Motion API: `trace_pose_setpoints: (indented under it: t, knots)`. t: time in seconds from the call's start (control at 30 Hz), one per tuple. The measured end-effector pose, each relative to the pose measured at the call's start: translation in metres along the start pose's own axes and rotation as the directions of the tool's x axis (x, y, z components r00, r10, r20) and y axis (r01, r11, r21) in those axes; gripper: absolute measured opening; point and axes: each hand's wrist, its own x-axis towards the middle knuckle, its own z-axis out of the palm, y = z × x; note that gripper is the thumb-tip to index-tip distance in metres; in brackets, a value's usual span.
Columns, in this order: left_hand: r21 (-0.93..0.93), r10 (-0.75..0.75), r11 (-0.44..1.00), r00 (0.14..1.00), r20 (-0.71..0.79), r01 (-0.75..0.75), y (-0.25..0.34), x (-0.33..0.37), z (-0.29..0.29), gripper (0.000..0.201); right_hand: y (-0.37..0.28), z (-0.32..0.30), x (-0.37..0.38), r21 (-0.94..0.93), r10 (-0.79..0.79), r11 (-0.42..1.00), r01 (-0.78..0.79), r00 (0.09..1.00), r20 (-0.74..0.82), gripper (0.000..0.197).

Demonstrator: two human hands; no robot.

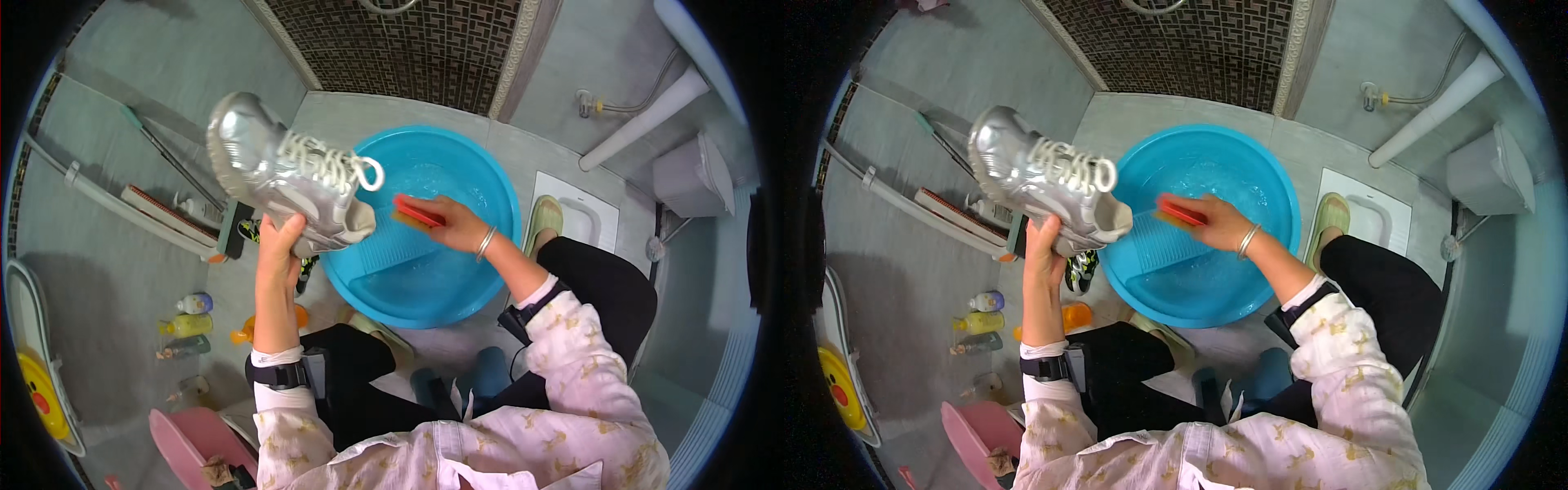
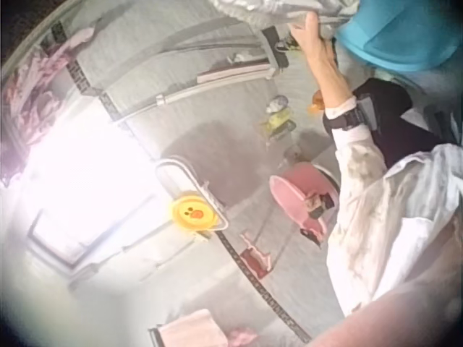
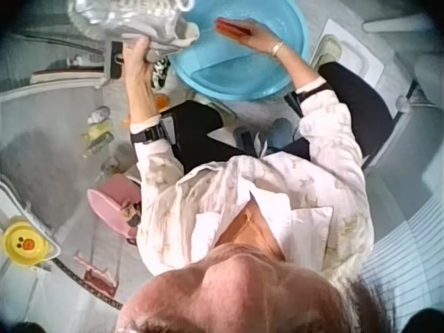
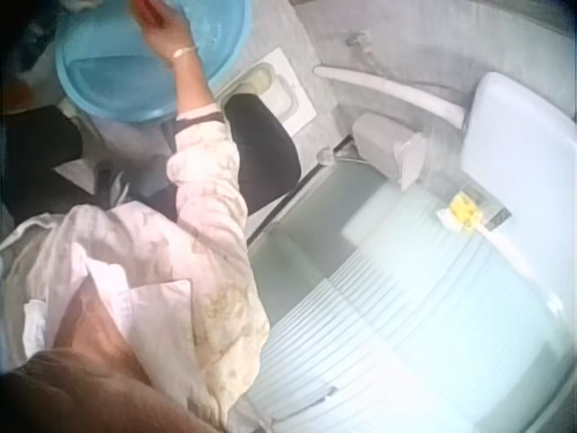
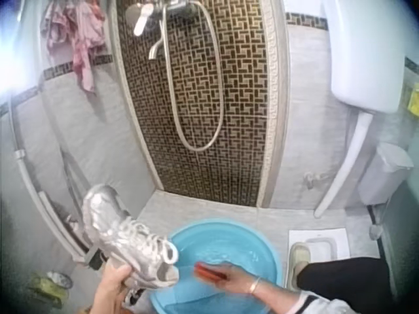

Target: The person is washing a pair of sneakers using a brush and a sponge in a blue basin filled with water.

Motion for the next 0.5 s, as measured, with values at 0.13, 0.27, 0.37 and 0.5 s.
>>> trace_pose_setpoints:
  t: [0.13, 0.27, 0.37, 0.5]
  knots:
    - [0.147, -0.028, 0.989, 0.999, -0.03, 0.032, 0.001, -0.004, 0.005, 0.068, -0.06, -0.009, -0.003, 0.201, -0.433, 0.872, 0.447, 0.894, -0.111, 0.055]
    - [0.141, -0.01, 0.99, 1.0, 0.002, 0.01, -0.003, -0.008, 0.017, 0.066, -0.081, 0.008, -0.002, 0.328, -0.094, 0.944, 0.049, 0.988, 0.125, 0.053]
    - [0.155, 0.035, 0.987, 0.999, 0.025, -0.039, -0.008, -0.011, 0.023, 0.063, -0.069, 0.032, -0.008, 0.055, -0.309, 0.946, 0.318, 0.942, -0.127, 0.046]
    - [0.066, -0.082, 0.995, 0.996, 0.043, 0.079, -0.024, -0.019, 0.023, 0.06, -0.045, 0.009, 0.005, -0.567, -0.725, 0.587, 0.578, 0.687, -0.05, 0.05]
